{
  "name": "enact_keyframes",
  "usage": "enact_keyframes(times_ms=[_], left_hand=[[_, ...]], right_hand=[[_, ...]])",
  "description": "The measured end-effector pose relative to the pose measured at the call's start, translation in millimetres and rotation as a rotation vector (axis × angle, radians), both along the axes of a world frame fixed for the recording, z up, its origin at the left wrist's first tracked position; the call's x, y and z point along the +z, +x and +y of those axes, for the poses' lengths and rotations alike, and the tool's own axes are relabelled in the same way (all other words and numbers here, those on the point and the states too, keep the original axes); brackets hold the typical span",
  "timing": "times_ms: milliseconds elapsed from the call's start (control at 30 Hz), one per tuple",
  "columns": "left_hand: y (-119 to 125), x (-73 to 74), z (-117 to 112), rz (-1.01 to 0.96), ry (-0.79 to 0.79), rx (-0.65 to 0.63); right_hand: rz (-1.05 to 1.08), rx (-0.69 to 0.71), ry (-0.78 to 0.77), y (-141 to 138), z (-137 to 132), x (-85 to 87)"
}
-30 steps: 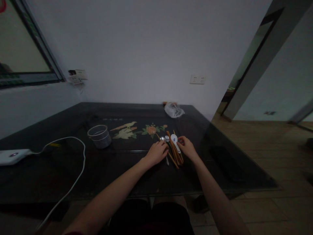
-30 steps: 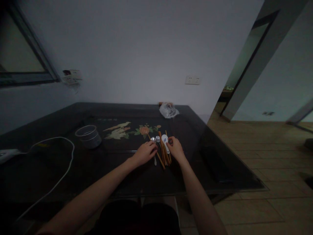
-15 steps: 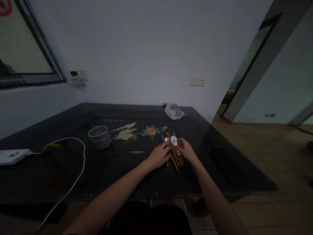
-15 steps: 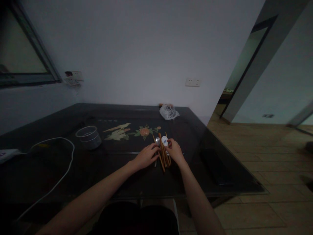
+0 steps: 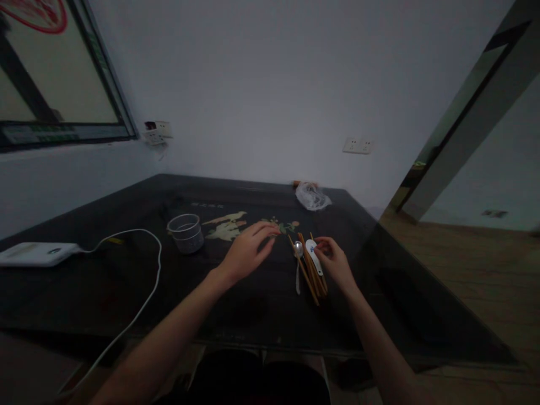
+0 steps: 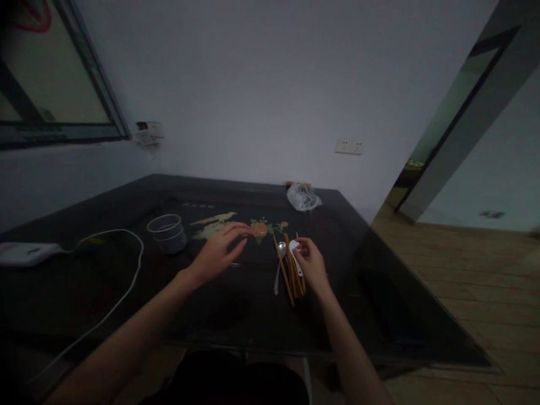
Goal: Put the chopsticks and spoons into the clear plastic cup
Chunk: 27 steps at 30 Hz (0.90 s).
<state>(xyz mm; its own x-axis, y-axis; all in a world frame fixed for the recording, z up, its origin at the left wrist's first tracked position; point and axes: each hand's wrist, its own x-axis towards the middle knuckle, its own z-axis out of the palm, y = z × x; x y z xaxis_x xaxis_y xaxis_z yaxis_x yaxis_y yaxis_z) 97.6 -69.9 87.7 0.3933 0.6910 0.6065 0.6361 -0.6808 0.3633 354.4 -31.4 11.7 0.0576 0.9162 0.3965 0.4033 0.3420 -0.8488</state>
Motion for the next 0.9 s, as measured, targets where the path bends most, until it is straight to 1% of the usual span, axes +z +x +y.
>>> enact_keyframes(times_ms=[100,200,233,267,367,433,467,500,567,667,733,800,900], left_hand=[[-42.9,9.5,-8.5,-0.168,0.175,0.196],[-86.7,8.2,-12.6,-0.318,0.304,0.418],[-100.8,5.2,-12.5,-0.38,0.329,0.484],[-114.5,0.9,-11.5,-0.442,0.32,0.533],[-152.8,-18.4,-2.0,-0.719,0.276,0.633],[-173.6,-35.1,9.0,-0.928,0.158,0.71],[-181.5,-43.9,15.1,-1.074,0.047,0.711],[-187.5,-52.8,21.3,-1.202,-0.066,0.68],[-193.2,-69.6,32.6,-1.267,-0.118,0.691],[-191.0,-90.2,44.0,-1.32,-0.169,0.662],[-188.0,-100.3,47.6,-1.39,-0.19,0.572],[-186.6,-107.3,49.4,-1.462,-0.204,0.502],[-187.4,-112.0,51.3,-1.538,-0.227,0.46]], right_hand=[[0.04,0.088,-0.007,-17.2,-8.3,14.4],[0.047,0.201,-0.004,-39.2,-13.0,25.0],[0.043,0.247,-0.005,-47.8,-13.6,27.6],[0.035,0.295,-0.011,-57.1,-13.9,29.7],[0.006,0.439,-0.053,-88.5,-11.7,31.6],[0.006,0.533,-0.085,-112.0,-7.3,27.4],[0.018,0.578,-0.102,-124.6,-4.0,23.4],[0.032,0.615,-0.122,-137.8,0.0,18.2],[0.06,0.659,-0.169,-166.3,9.1,5.6],[0.101,0.673,-0.254,-212.8,22.5,-12.9],[0.099,0.652,-0.279,-243.8,28.9,-21.3],[0.091,0.613,-0.287,-272.0,32.6,-26.8],[0.124,0.571,-0.248,-304.7,34.6,-34.4]])
